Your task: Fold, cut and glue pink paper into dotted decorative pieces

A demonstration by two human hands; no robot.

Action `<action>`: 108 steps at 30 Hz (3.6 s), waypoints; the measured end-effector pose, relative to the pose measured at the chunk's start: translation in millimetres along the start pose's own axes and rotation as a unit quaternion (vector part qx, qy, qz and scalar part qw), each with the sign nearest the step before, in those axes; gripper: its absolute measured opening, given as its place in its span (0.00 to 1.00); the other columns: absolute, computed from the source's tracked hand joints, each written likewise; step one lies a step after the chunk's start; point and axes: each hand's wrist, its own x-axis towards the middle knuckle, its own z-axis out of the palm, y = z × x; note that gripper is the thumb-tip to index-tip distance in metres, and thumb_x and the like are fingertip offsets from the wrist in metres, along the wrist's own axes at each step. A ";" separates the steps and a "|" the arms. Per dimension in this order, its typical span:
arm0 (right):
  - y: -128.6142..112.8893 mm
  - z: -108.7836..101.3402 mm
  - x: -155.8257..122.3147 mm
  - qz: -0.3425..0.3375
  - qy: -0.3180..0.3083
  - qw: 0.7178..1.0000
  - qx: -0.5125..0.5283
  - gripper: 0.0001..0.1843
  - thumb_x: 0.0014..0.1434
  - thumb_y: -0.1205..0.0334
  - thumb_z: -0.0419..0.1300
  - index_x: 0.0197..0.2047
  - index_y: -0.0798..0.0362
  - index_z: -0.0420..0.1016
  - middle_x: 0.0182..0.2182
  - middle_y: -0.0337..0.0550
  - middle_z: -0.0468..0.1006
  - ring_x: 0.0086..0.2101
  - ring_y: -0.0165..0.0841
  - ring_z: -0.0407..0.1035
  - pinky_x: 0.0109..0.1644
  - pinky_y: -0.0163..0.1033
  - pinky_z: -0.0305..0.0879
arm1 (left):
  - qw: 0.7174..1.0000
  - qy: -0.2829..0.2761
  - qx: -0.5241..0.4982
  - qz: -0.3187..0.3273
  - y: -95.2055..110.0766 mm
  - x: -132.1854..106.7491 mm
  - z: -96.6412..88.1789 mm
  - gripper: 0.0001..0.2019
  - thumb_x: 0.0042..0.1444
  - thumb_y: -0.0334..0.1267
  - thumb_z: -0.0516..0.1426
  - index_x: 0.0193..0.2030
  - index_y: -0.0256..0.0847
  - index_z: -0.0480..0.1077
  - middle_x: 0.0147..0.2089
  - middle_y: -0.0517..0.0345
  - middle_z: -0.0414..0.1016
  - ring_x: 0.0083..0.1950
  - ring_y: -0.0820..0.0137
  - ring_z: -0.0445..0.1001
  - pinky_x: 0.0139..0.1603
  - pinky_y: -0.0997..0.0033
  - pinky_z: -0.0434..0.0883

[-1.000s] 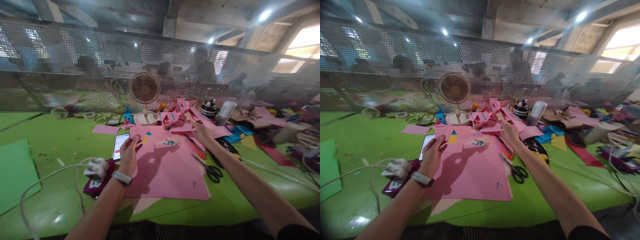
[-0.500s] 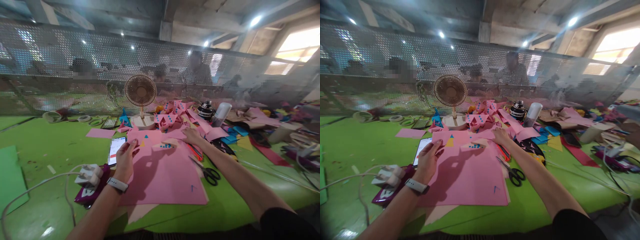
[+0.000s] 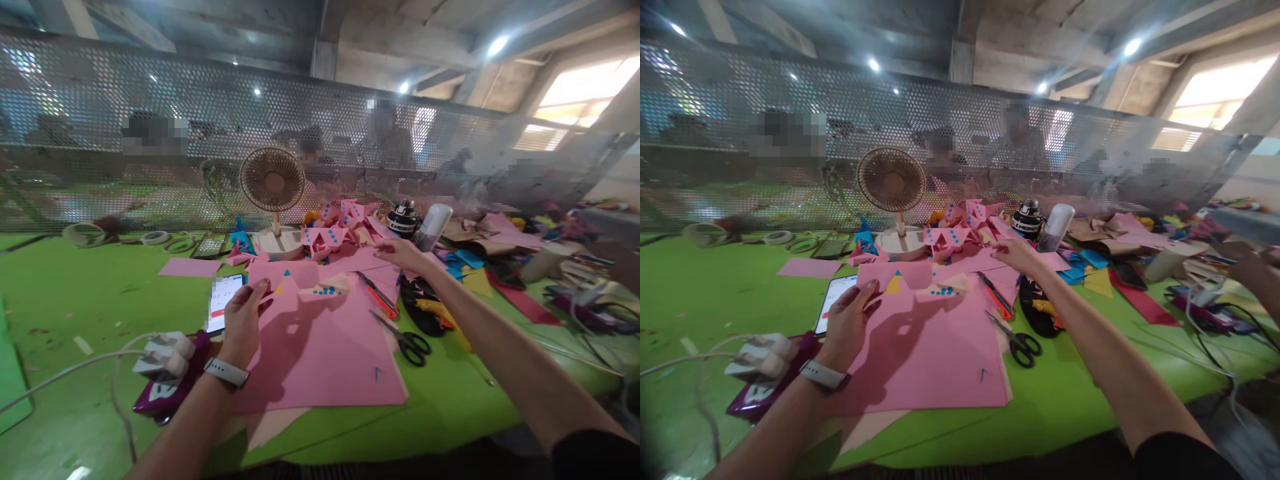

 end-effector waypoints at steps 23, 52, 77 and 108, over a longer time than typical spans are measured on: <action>-129.5 51.1 -136.0 -0.182 -0.243 0.947 0.101 0.46 0.56 0.37 0.48 0.68 0.54 0.36 0.66 0.49 0.37 0.65 0.42 0.33 0.66 0.50 0.32 | 0.999 0.034 -0.029 0.022 4.3 2.8 -0.7 0.13 0.35 0.37 0.68 0.30 0.39 0.73 0.31 0.60 0.75 0.34 0.73 0.73 0.34 0.76 0.67; -85.4 96.5 -2.9 -0.036 -0.151 0.984 0.081 0.06 0.51 0.67 0.58 0.35 0.54 0.73 0.33 0.43 0.76 0.32 0.32 0.68 0.33 0.32 0.56 | 1.000 -0.010 0.019 0.003 -3.8 -5.6 0.8 0.14 0.38 0.43 0.67 0.30 0.38 0.73 0.32 0.57 0.73 0.36 0.71 0.72 0.34 0.74 0.68; -76.3 106.6 -6.2 0.026 -0.141 0.968 0.207 0.05 0.48 0.65 0.59 0.30 0.56 0.74 0.27 0.40 0.77 0.29 0.30 0.69 0.30 0.31 0.59 | 0.999 -0.024 0.040 -0.005 -5.7 -7.6 1.1 0.13 0.39 0.44 0.66 0.29 0.39 0.73 0.31 0.59 0.74 0.36 0.71 0.72 0.35 0.74 0.68; -176.6 64.1 -21.8 -0.013 0.013 0.870 0.493 0.15 0.48 0.49 0.64 0.29 0.53 0.71 0.52 0.49 0.67 0.53 0.39 0.62 0.53 0.43 0.60 | 0.980 -0.129 0.148 0.022 -11.9 -30.5 12.1 0.12 0.48 0.46 0.61 0.27 0.38 0.70 0.28 0.59 0.71 0.33 0.72 0.70 0.32 0.75 0.70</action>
